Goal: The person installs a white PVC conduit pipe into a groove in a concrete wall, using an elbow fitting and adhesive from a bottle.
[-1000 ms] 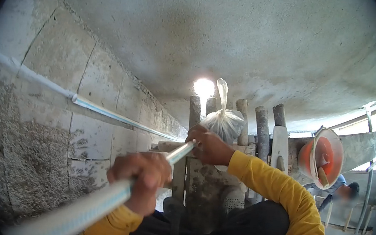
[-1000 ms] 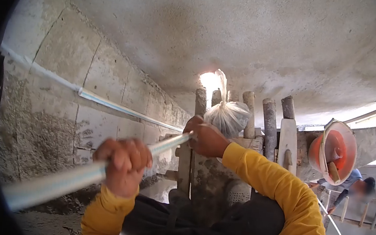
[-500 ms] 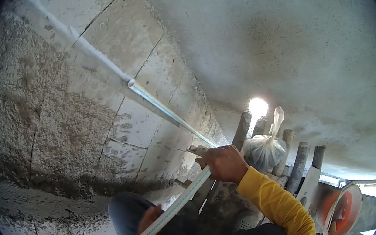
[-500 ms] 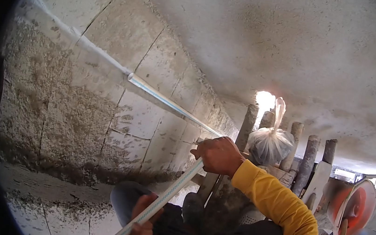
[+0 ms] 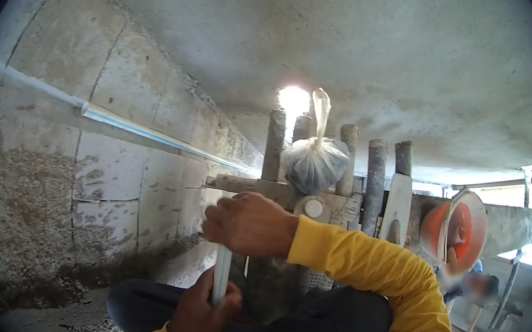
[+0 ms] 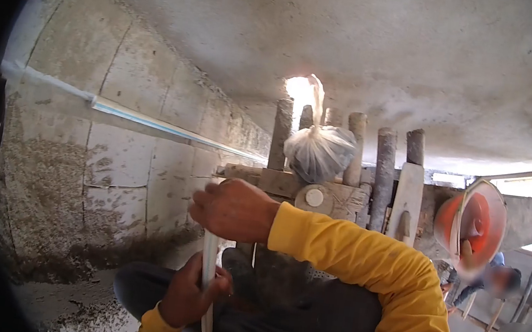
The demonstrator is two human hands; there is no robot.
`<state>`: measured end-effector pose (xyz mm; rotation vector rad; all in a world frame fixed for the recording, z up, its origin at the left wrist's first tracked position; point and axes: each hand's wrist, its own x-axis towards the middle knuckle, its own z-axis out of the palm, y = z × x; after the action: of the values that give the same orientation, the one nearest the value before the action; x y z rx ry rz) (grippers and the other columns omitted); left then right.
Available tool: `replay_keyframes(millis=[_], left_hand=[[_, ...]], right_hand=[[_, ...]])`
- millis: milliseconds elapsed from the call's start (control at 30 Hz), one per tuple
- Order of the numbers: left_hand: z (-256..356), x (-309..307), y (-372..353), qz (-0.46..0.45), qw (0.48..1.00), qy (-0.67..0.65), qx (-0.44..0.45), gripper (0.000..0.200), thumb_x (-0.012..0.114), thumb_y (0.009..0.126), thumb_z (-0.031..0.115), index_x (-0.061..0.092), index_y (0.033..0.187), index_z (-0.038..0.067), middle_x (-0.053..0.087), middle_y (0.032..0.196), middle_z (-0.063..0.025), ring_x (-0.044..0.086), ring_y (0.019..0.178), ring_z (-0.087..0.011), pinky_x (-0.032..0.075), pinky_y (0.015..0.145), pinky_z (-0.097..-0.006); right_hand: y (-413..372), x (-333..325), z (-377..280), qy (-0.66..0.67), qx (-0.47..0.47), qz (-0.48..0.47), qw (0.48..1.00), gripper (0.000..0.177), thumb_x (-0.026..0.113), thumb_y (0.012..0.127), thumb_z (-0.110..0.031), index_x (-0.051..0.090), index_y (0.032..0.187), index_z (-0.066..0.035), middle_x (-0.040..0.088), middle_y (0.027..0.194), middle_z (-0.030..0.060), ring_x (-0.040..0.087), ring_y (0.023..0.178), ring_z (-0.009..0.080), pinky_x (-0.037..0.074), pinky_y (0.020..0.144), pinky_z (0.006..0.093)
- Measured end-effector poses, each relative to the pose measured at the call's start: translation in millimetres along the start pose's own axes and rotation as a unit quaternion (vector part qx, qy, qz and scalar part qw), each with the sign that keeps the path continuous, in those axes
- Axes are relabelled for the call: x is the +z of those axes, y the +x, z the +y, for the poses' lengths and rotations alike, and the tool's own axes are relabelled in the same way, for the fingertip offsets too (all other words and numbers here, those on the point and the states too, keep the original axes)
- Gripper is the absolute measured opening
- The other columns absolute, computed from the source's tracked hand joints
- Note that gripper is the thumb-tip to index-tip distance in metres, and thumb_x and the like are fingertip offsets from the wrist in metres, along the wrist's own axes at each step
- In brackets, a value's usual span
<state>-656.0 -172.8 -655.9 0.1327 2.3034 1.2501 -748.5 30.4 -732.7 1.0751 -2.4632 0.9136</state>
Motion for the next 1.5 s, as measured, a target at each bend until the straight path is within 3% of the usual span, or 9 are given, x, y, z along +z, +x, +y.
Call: replay_keyframes(millis=[67, 200, 400, 767, 833, 1000, 1200, 1300, 1500], left_hand=[[-7, -1, 14, -0.073, 0.967, -0.15, -0.192, 0.026, 0.067, 0.101, 0.025, 0.061, 0.111, 0.001, 0.06, 0.072, -0.0005, 0.061, 0.056, -0.0104, 0.052, 0.053, -0.0269], [-22, 6, 33, -0.066, 0.957, -0.204, -0.197, 0.025, 0.067, 0.102, 0.028, 0.059, 0.1, 0.005, 0.054, 0.064, 0.0033, 0.049, 0.047, -0.0046, 0.04, 0.042, -0.0239], [-41, 15, 49, -0.118, 0.962, -0.186, -0.164, 0.037, 0.069, 0.101, 0.038, 0.057, 0.093, 0.005, 0.051, 0.061, 0.0023, 0.047, 0.041, -0.0067, 0.039, 0.038, -0.0242], [-12, -45, 4, -0.271, 0.908, -0.28, -0.155, 0.04, 0.077, 0.096, 0.025, 0.06, 0.119, -0.004, 0.066, 0.09, -0.0056, 0.067, 0.083, -0.0121, 0.056, 0.073, -0.0304], [-5, -60, 16, -0.386, 0.897, -0.199, -0.087, 0.06, 0.078, 0.095, 0.031, 0.053, 0.138, 0.0, 0.066, 0.097, -0.0073, 0.064, 0.086, -0.0157, 0.053, 0.082, -0.0322], [-6, -58, 38, -0.429, 0.851, -0.302, 0.024, 0.053, 0.083, 0.09, 0.03, 0.061, 0.126, -0.001, 0.066, 0.088, -0.0054, 0.063, 0.069, -0.0134, 0.051, 0.063, -0.0279], [-7, -67, 83, -0.41, 0.78, -0.402, -0.247, 0.069, 0.058, 0.101, 0.057, 0.054, 0.136, -0.002, 0.069, 0.106, -0.0161, 0.07, 0.098, -0.0265, 0.057, 0.086, -0.0361], [-10, -48, 100, -0.287, 0.939, -0.14, -0.131, 0.066, 0.071, 0.096, 0.047, 0.054, 0.138, -0.001, 0.066, 0.116, -0.0165, 0.069, 0.102, -0.0245, 0.057, 0.087, -0.0381], [-92, 62, 148, -0.226, 0.937, 0.179, 0.197, 0.09, 0.085, 0.083, 0.046, 0.042, 0.147, 0.0, 0.051, 0.14, -0.0221, 0.067, 0.107, -0.0302, 0.055, 0.093, -0.0412]], right_hand=[[-23, -6, 15, 0.007, 0.113, 0.02, 0.993, 0.037, 0.065, 0.087, -0.017, 0.058, 0.121, -0.006, 0.066, 0.108, 0.0155, 0.072, 0.085, 0.033, 0.06, 0.067, 0.0438], [-109, -37, 52, -0.009, 0.427, -0.048, 0.903, 0.04, 0.073, 0.093, -0.033, 0.058, 0.112, -0.002, 0.068, 0.099, 0.0204, 0.07, 0.081, 0.0416, 0.056, 0.072, 0.0505], [-167, 19, 29, -0.079, 0.483, -0.106, 0.866, 0.053, 0.076, 0.09, -0.045, 0.057, 0.115, -0.002, 0.069, 0.094, 0.0219, 0.071, 0.08, 0.0422, 0.057, 0.071, 0.0496], [-175, 56, 32, -0.088, 0.458, -0.117, 0.877, 0.042, 0.075, 0.09, -0.035, 0.057, 0.11, -0.003, 0.065, 0.096, 0.0174, 0.071, 0.081, 0.037, 0.058, 0.067, 0.0473], [-178, 57, 28, -0.086, 0.453, -0.11, 0.88, 0.04, 0.075, 0.089, -0.033, 0.057, 0.11, -0.004, 0.064, 0.096, 0.0166, 0.071, 0.082, 0.0364, 0.058, 0.067, 0.0476], [-185, 59, 23, -0.076, 0.454, -0.081, 0.884, 0.04, 0.076, 0.087, -0.032, 0.056, 0.109, -0.004, 0.064, 0.096, 0.0169, 0.071, 0.083, 0.0354, 0.058, 0.068, 0.0475], [-190, 56, 24, -0.078, 0.479, -0.066, 0.872, 0.042, 0.076, 0.088, -0.034, 0.055, 0.109, -0.005, 0.067, 0.092, 0.0192, 0.071, 0.076, 0.0379, 0.057, 0.063, 0.048], [-188, 56, 22, -0.068, 0.486, -0.066, 0.869, 0.043, 0.076, 0.089, -0.036, 0.055, 0.11, -0.005, 0.067, 0.085, 0.0195, 0.069, 0.069, 0.04, 0.056, 0.06, 0.0492], [-184, 68, 18, -0.078, 0.506, -0.039, 0.858, 0.043, 0.075, 0.089, -0.037, 0.054, 0.111, -0.006, 0.068, 0.081, 0.0193, 0.069, 0.067, 0.0412, 0.055, 0.059, 0.0503]])
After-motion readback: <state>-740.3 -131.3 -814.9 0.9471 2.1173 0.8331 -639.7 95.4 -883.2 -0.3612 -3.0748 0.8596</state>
